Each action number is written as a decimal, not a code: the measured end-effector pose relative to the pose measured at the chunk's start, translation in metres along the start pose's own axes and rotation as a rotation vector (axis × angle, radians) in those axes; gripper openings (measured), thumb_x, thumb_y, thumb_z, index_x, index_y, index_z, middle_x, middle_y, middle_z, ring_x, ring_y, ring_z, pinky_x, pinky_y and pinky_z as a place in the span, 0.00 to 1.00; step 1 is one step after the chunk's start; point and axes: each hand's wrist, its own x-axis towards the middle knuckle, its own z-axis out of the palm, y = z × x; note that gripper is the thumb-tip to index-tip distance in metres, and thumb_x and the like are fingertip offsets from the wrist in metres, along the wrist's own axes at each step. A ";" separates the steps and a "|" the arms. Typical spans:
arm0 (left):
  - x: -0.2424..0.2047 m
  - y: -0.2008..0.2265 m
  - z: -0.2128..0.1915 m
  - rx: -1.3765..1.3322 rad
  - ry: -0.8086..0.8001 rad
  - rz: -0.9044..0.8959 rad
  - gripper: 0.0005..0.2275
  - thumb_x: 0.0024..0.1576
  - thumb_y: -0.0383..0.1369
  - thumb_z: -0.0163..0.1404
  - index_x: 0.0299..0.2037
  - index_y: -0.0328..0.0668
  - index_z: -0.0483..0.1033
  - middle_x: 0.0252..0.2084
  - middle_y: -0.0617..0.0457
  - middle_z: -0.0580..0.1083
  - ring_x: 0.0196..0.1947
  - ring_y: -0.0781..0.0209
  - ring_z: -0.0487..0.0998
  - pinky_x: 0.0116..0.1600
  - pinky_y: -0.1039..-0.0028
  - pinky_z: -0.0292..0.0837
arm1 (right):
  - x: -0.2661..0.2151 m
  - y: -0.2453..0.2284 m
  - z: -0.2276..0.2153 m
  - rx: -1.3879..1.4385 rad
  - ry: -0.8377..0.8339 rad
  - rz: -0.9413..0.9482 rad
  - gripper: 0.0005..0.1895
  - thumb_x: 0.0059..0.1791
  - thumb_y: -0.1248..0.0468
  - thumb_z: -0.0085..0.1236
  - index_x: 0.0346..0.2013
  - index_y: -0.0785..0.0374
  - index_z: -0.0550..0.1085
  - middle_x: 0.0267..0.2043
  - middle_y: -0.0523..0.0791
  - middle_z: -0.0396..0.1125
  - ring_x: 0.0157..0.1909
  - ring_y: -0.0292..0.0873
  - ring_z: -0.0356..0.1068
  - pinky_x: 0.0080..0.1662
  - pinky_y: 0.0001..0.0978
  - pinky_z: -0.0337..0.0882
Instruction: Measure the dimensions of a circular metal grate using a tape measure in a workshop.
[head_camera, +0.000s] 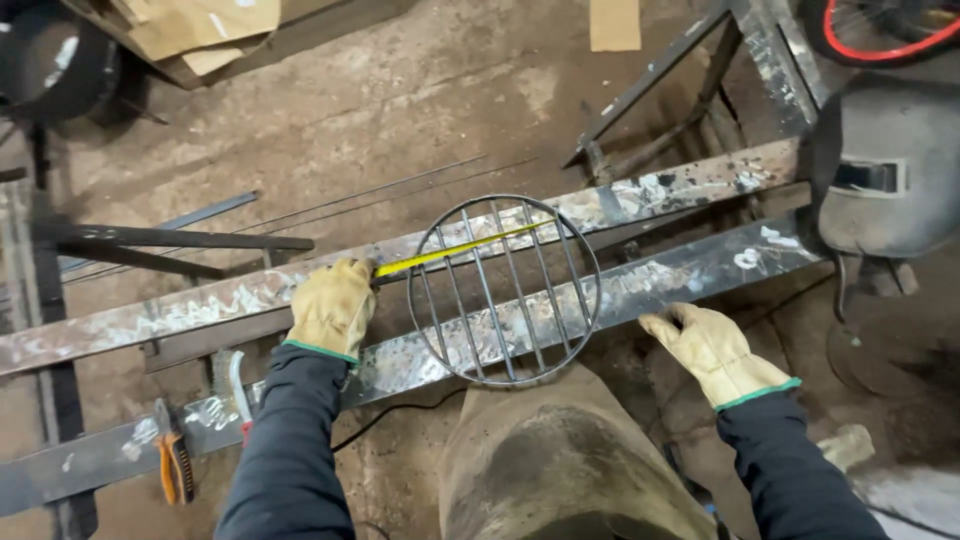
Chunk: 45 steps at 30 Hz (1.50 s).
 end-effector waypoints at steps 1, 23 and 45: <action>0.004 0.001 -0.003 0.006 0.005 -0.012 0.13 0.57 0.34 0.46 0.49 0.52 0.78 0.47 0.45 0.78 0.48 0.40 0.79 0.49 0.52 0.76 | 0.003 -0.002 -0.003 0.004 0.000 -0.014 0.31 0.47 0.38 0.55 0.45 0.61 0.81 0.45 0.54 0.76 0.50 0.57 0.74 0.51 0.46 0.73; 0.015 -0.009 -0.010 -0.160 -0.111 -0.005 0.12 0.57 0.31 0.43 0.46 0.48 0.80 0.48 0.43 0.78 0.48 0.38 0.79 0.51 0.50 0.76 | 0.053 -0.093 -0.011 -0.128 -0.081 0.051 0.33 0.47 0.41 0.58 0.60 0.55 0.72 0.53 0.57 0.73 0.58 0.60 0.70 0.58 0.47 0.69; 0.013 -0.005 -0.023 -0.193 -0.207 -0.052 0.13 0.58 0.30 0.42 0.48 0.48 0.79 0.46 0.41 0.79 0.48 0.37 0.80 0.51 0.50 0.75 | 0.052 -0.099 -0.007 -0.082 -0.142 0.053 0.28 0.50 0.42 0.53 0.58 0.54 0.73 0.48 0.58 0.74 0.54 0.62 0.71 0.54 0.49 0.71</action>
